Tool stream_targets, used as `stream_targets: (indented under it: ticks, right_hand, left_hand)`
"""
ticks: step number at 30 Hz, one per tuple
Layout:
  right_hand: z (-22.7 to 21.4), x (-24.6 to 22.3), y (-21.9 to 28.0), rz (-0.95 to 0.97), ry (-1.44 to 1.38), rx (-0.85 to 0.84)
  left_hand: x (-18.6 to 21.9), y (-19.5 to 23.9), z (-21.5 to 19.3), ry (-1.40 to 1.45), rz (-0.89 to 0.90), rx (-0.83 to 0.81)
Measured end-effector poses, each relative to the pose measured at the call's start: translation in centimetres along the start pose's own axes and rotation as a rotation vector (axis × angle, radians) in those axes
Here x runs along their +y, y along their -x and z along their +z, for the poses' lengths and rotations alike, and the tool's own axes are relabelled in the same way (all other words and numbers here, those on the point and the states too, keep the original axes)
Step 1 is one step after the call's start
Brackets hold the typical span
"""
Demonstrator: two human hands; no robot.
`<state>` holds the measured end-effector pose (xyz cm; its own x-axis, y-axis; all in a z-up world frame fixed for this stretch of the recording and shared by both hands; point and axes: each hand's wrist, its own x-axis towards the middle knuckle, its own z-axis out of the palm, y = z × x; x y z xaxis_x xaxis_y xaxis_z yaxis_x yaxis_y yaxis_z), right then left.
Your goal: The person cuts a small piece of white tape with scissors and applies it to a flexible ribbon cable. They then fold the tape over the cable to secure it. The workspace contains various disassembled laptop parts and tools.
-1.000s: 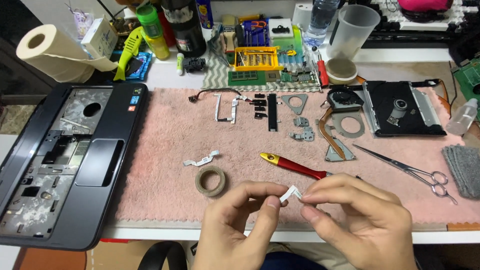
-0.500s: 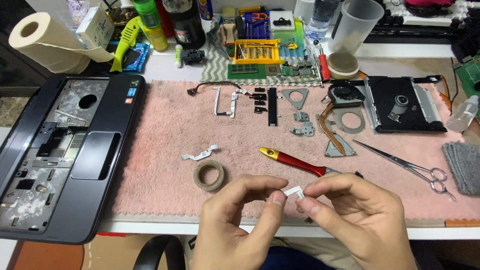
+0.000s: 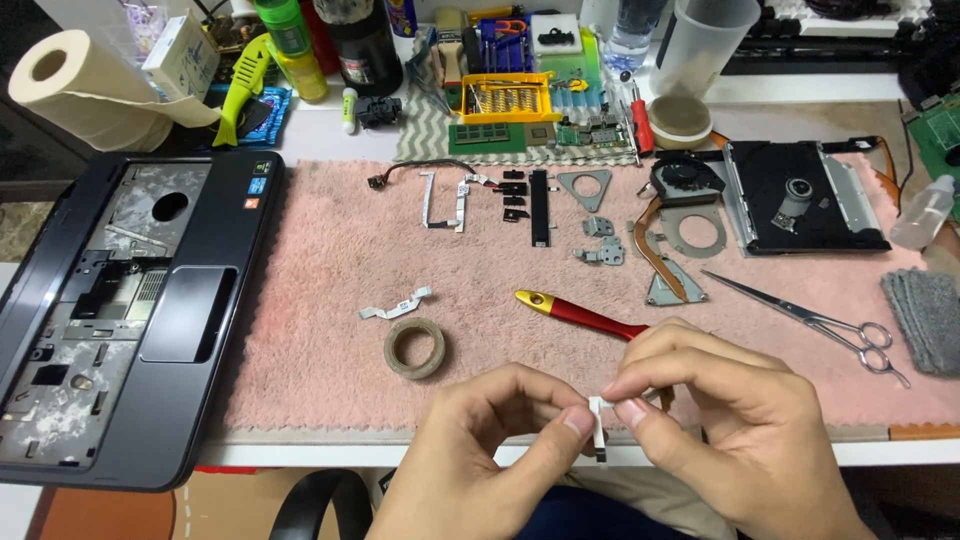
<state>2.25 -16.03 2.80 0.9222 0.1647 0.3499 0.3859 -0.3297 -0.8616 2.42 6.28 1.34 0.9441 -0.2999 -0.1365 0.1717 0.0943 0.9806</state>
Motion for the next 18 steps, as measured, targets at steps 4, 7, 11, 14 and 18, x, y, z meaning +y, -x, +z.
stream_targets:
  ticks: [4, 7, 11, 14, 18]
  right_hand:
    - [-0.2, -0.7, -0.6, -0.096, 0.060, -0.052]
    - [0.1, -1.2, -0.7, -0.173, 0.158, -0.022]
    - [0.6, -1.3, -0.6, -0.279, 0.387, 0.166]
    - [1.0, -1.2, -0.1, -0.241, 0.410, 0.215]
    - [0.8, -1.3, 0.5, 0.066, 0.209, 0.124]
  left_hand:
    - [0.1, 0.0, 0.0, -0.033, -0.009, -0.062]
    - [-1.0, -0.3, 0.0, -0.040, 0.149, -0.042]
    - [-1.5, -0.4, 0.2, -0.053, 0.242, 0.110]
    - [-1.1, -0.4, 0.6, -0.136, 0.304, 0.220]
    - [-0.7, -0.3, 1.1, -0.263, 0.393, 0.262]
